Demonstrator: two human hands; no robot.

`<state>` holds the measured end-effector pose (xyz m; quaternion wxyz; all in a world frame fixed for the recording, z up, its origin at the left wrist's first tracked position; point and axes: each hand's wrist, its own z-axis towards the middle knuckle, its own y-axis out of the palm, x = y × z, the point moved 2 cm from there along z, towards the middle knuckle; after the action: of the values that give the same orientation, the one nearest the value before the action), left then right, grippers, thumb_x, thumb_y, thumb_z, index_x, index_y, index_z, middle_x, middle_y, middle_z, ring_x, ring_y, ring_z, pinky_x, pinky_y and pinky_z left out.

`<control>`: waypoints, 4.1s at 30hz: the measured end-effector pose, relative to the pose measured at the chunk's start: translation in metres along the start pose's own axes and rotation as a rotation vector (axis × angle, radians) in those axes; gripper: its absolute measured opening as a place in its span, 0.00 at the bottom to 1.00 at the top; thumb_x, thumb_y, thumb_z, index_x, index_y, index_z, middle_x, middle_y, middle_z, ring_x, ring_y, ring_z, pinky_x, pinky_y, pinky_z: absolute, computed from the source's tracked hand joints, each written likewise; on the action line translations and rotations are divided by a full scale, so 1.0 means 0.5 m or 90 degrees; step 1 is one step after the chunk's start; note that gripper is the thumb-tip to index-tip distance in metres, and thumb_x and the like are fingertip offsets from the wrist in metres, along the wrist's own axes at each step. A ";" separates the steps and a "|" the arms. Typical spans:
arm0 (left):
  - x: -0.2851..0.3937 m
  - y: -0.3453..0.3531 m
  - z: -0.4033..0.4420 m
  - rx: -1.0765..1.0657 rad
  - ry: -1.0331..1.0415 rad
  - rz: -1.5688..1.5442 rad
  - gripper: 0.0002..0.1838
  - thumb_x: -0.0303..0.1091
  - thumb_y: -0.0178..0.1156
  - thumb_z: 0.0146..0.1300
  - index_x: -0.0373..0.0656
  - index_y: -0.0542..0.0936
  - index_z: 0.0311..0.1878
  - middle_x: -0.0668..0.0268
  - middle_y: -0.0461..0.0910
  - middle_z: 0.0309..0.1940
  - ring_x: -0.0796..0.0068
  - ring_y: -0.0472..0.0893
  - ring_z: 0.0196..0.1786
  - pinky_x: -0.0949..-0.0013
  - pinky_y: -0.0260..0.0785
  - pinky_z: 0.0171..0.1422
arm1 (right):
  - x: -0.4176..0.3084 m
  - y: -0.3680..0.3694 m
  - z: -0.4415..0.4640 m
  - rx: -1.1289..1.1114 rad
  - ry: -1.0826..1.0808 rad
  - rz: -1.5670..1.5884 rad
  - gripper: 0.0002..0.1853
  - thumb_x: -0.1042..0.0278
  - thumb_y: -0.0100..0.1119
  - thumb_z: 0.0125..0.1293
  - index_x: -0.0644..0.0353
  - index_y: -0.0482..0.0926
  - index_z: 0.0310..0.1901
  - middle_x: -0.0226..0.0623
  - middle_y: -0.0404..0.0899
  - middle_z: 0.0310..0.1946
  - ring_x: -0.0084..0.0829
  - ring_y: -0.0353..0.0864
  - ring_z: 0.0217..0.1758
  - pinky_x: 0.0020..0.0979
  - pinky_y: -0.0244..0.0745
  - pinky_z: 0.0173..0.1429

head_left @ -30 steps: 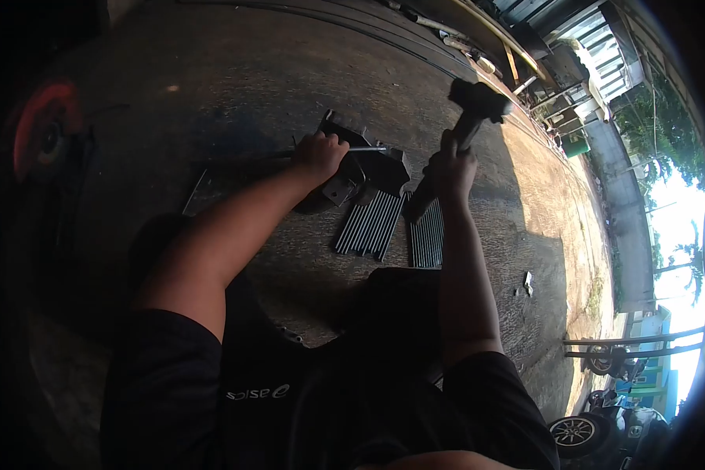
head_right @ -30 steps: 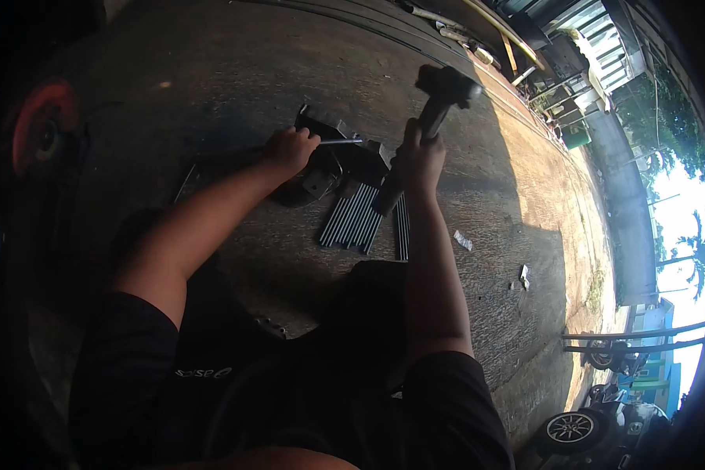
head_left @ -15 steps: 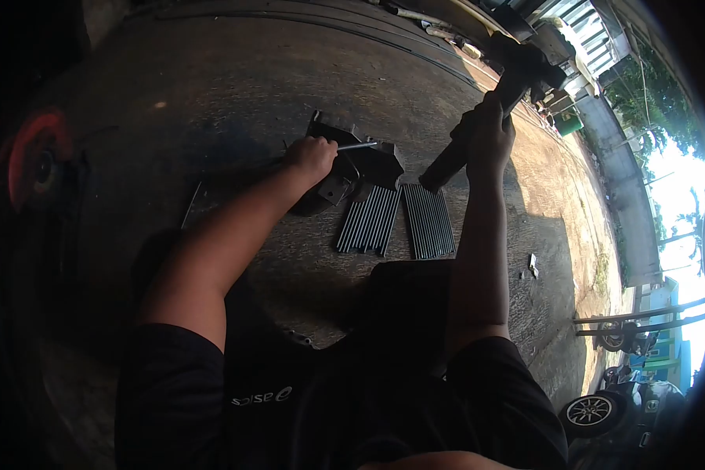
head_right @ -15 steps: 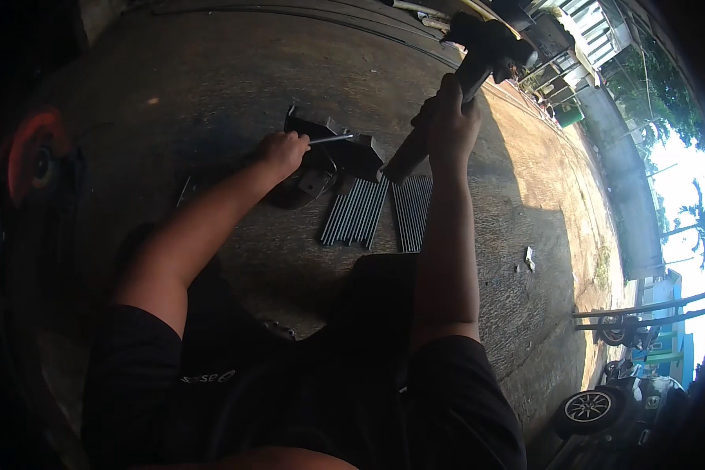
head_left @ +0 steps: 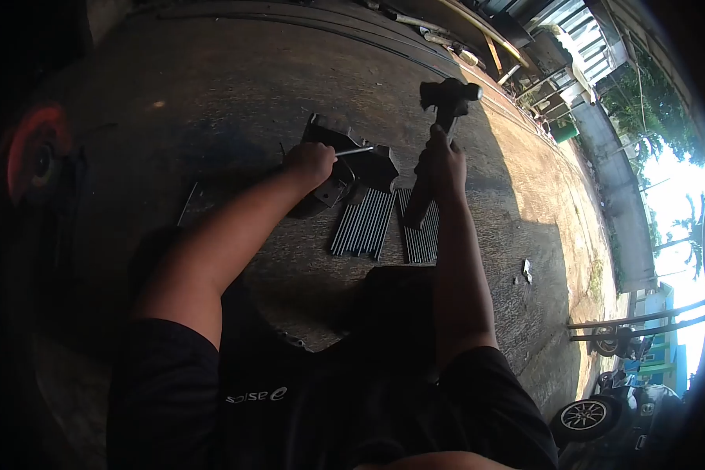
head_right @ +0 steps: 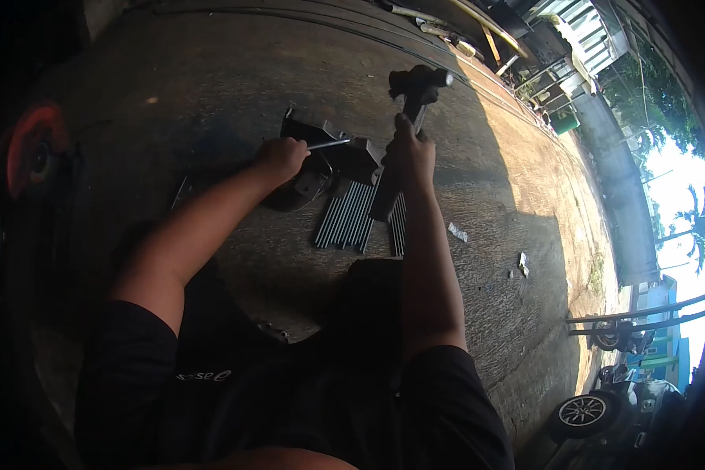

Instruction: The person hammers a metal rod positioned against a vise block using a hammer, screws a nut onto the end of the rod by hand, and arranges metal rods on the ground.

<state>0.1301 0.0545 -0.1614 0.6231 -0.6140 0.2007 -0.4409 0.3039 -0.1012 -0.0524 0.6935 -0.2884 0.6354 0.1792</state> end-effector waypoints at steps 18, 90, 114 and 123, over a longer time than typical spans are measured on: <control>0.004 -0.007 -0.005 -0.048 -0.075 -0.033 0.19 0.45 0.51 0.70 0.40 0.84 0.39 0.53 0.85 0.37 0.53 0.84 0.44 0.53 0.76 0.49 | 0.054 0.030 -0.009 -0.044 0.049 -0.058 0.19 0.48 0.57 0.66 0.58 0.74 0.30 0.29 0.70 0.18 0.22 0.72 0.19 0.27 0.67 0.23; -0.151 -0.093 -0.060 -0.028 -0.470 -0.931 0.14 0.43 0.47 0.74 0.43 0.72 0.36 0.68 0.70 0.25 0.73 0.73 0.27 0.67 0.71 0.30 | 0.588 0.297 -0.026 -0.720 0.709 0.127 0.14 0.55 0.48 0.71 0.57 0.77 0.44 0.36 0.79 0.37 0.30 0.77 0.33 0.42 0.73 0.36; 0.019 -0.302 -0.081 -0.002 -0.021 -0.700 0.16 0.44 0.62 0.67 0.38 0.74 0.38 0.65 0.79 0.31 0.74 0.83 0.37 0.69 0.75 0.43 | -0.017 0.221 -0.163 -0.708 -0.078 -0.261 0.19 0.56 0.60 0.68 0.68 0.80 0.42 0.41 0.84 0.33 0.32 0.84 0.39 0.34 0.78 0.47; 0.001 -0.379 -0.081 0.009 0.115 -0.822 0.23 0.45 0.44 0.76 0.35 0.72 0.60 0.58 0.82 0.44 0.71 0.84 0.43 0.70 0.76 0.48 | -0.009 0.219 -0.194 -0.791 -0.214 -0.168 0.10 0.65 0.64 0.63 0.62 0.83 0.39 0.42 0.84 0.32 0.40 0.85 0.39 0.37 0.78 0.46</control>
<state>0.0409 0.0576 0.0105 0.2178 -0.5675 -0.1602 -0.7777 0.1607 -0.0774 -0.0693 0.5040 -0.6789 0.2561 0.4685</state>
